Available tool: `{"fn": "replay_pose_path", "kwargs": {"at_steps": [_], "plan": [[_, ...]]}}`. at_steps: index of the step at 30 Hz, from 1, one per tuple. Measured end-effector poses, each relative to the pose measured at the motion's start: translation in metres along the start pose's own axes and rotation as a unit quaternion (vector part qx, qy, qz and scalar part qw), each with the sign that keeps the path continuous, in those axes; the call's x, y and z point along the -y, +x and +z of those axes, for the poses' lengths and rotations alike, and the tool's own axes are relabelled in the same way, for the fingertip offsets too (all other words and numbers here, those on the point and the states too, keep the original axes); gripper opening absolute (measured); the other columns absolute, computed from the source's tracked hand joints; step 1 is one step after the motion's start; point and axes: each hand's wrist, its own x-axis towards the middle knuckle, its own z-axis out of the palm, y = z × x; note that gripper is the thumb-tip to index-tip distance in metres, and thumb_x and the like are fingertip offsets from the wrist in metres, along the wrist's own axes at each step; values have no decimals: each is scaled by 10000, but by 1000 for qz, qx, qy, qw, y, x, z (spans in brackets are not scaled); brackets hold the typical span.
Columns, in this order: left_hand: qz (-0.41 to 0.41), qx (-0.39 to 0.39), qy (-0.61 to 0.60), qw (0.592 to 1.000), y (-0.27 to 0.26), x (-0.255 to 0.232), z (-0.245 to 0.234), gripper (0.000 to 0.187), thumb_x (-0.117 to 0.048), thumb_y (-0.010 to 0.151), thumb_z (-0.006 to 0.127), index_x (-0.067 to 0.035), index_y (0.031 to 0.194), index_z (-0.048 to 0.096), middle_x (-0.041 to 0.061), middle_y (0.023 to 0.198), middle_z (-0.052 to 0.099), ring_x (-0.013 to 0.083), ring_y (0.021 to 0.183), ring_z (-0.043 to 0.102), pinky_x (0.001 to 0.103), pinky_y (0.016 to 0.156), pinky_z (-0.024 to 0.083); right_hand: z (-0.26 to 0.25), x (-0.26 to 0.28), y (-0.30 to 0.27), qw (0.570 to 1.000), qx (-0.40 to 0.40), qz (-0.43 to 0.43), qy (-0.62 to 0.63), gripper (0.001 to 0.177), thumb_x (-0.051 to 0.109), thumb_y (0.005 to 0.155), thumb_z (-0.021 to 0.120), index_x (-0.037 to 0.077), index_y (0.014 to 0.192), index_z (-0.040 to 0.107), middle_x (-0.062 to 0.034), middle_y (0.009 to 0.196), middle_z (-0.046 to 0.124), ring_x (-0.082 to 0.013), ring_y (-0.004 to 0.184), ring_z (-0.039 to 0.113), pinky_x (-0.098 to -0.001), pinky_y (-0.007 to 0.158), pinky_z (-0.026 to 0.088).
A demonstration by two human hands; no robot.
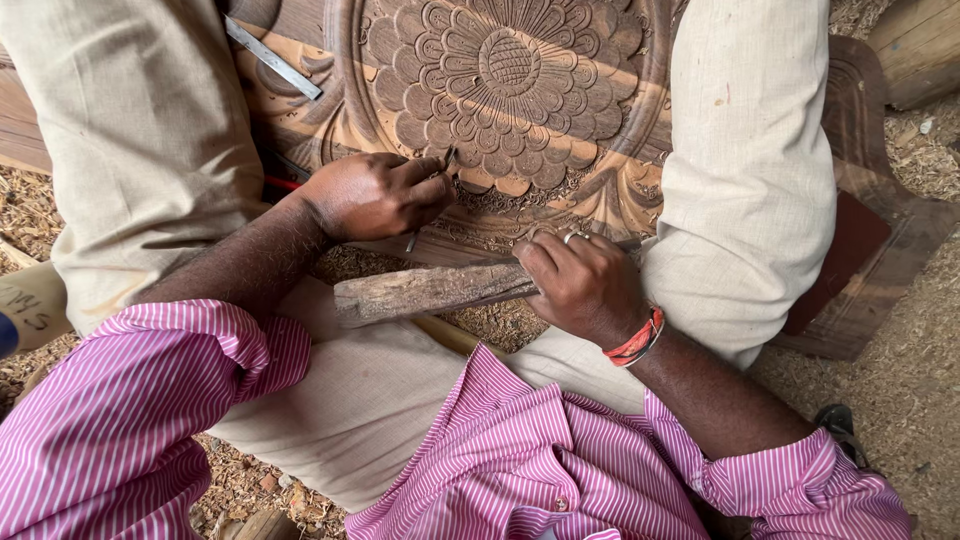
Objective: The person is carving a floral design into a wooden panel using a chisel and a wooden mallet. They repeatedly strike the chisel to shape the wood and occasionally brush away wood shavings.
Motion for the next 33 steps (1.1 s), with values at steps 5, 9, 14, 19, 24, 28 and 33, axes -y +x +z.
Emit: {"fn": "replay_pose_path", "kwargs": {"at_steps": [5,9,14,19,24,28,33], "plan": [[16,22,24,999,0,1,2,361,-293,980,602,-163,1307,681,39,1220,626,181,1110,680,269,785,651,1,1,0,1000,-2,-5,10,490,145,648,895,50,1086,697,-57,904,706,-174,668,664,-347,541,548],[29,-26,25,999,0,2,3,419,-318,878,610,-190,1269,689,40,1214,632,191,1131,686,255,763,652,6,-5,-4,998,-42,-44,-26,369,24,757,823,64,1103,702,-73,927,727,-131,661,668,-305,517,521],[13,1,21,1000,-1,3,3,331,-281,936,624,-193,1247,693,5,1204,627,163,1083,687,251,737,649,3,-12,-5,998,15,14,-60,261,129,799,797,30,1011,681,-88,835,706,-143,595,636,-313,479,500],[5,-12,26,1000,-2,-2,7,375,-282,925,622,-196,1283,691,28,1187,631,152,1030,691,250,715,652,4,-7,-16,996,-55,-64,-33,226,77,847,767,47,1057,689,-54,806,674,-128,603,622,-291,477,493],[10,-9,32,999,1,2,-1,384,-292,913,626,-209,1282,688,2,1173,628,157,1058,694,252,715,655,16,-11,-15,996,-34,-48,-70,147,172,963,738,55,946,651,-49,756,652,-93,493,520,-310,436,447],[21,2,51,998,-2,1,1,376,-352,946,579,-192,1269,686,22,1204,637,174,1080,695,261,683,658,21,-4,-17,997,-39,-35,-55,67,23,919,674,59,970,649,-43,779,668,-77,478,487,-282,413,410],[13,-1,-3,1000,3,5,2,407,-288,971,592,-228,1369,644,58,1245,640,190,1041,698,280,658,663,13,5,-10,995,-30,-55,-79,129,142,914,725,61,924,626,-39,730,625,-104,515,526,-308,440,440]]}}
